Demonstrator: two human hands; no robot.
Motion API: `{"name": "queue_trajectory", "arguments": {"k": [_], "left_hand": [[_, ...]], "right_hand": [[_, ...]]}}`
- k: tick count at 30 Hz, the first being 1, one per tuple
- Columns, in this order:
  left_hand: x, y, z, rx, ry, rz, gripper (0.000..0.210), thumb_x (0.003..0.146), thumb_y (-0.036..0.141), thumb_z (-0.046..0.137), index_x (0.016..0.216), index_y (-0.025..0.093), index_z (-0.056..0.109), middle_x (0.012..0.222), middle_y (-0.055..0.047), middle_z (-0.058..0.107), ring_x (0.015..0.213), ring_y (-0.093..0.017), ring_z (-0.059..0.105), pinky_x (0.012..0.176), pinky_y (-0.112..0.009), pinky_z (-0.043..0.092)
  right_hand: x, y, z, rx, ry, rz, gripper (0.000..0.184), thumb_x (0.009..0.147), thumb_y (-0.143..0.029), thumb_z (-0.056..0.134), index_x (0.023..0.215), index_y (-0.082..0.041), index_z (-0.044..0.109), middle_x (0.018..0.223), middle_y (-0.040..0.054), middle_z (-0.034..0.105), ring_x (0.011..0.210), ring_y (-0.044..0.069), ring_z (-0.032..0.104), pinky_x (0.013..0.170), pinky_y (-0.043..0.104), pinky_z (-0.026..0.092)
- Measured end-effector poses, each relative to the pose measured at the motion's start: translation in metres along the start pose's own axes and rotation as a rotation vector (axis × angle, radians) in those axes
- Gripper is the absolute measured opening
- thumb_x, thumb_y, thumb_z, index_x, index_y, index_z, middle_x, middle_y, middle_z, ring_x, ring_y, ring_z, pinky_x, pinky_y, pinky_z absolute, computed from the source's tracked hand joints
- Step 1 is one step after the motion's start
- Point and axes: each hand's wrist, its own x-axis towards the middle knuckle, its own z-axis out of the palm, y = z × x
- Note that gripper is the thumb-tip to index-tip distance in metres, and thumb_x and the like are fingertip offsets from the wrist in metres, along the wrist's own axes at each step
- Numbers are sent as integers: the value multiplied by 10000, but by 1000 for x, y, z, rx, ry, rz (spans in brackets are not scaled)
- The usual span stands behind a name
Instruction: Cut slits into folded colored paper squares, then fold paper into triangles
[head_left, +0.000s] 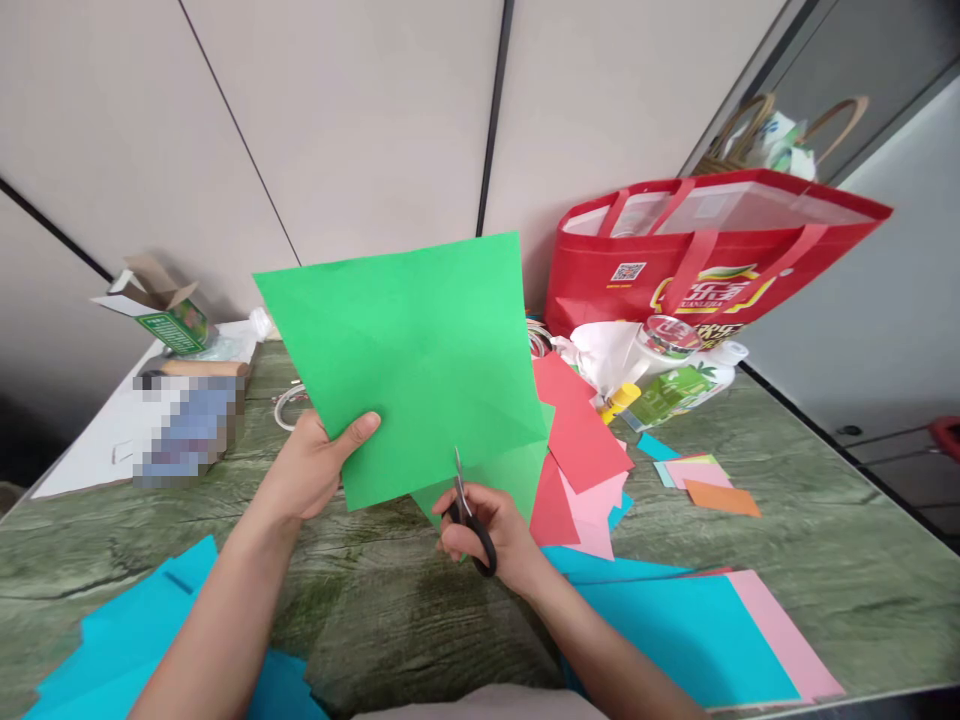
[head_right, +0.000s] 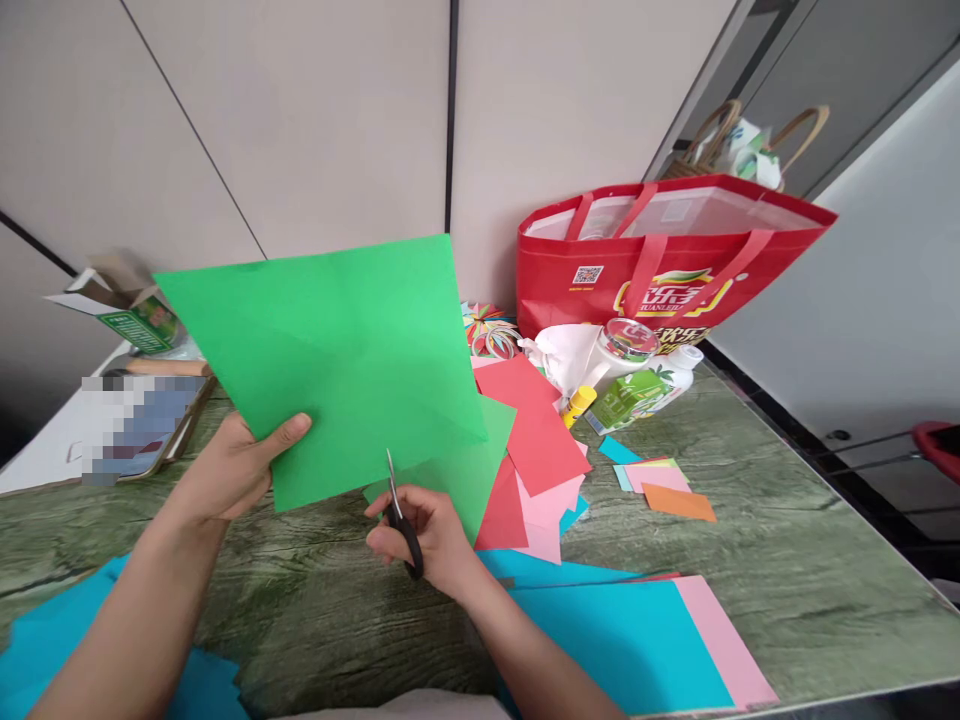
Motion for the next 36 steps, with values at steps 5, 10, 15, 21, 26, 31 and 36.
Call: {"name": "queue_trajectory", "arguments": {"k": [5,10,15,21,26,31,36], "left_hand": [[2,-5,-1,-34,-37,-15,456,665,360,701,1082,198,610,1128,-52,652,1099,-284,537,883,-390,490],[3,-10,1,-26,-79,-5,438,688,339,685,1089,195,585,1180,-55,620,1087,-278,548,885,-393,486],[2,-11,1,23,-74,-2,514,681,372,680,1140,187,543,1220,-69,591,1102,-283,535,900,-399,471],[2,-9,0,31,-90,-2,482,674,392,678,1096,185,574,1180,-73,618,1084,-297,547,873,-414,489],[3,-10,0,12,-87,13,457,666,379,691,1076,199,597,1157,-66,633,1075,-301,552,872,-432,485],[2,-10,0,-23,-69,-11,425,666,344,701,1058,209,608,1141,-52,643,1070,-295,556,880,-425,479],[2,-9,0,-29,-83,-16,397,679,336,691,1047,215,610,1136,-41,646,1072,-278,555,883,-405,481]], "right_hand": [[0,-2,1,-11,11,4,345,636,-402,725,844,-166,584,545,-46,523,465,87,461,491,239,358],[-1,-4,2,-7,21,-27,371,623,-393,740,869,-168,576,690,1,580,596,118,500,549,244,370],[0,-3,1,-4,21,-35,336,621,-380,747,804,-163,566,700,2,574,619,124,511,571,244,380],[0,-1,0,20,2,-46,344,628,-370,746,830,-154,570,720,7,581,636,121,512,591,245,381],[0,-2,1,9,7,-18,374,612,-408,745,832,-167,561,719,8,587,638,131,520,584,250,384],[0,-2,1,-2,4,-14,362,625,-407,734,833,-170,557,710,7,583,625,129,514,573,250,382],[-1,-2,1,-9,2,-17,366,631,-401,731,860,-170,564,712,12,588,610,125,508,559,249,382]]}}
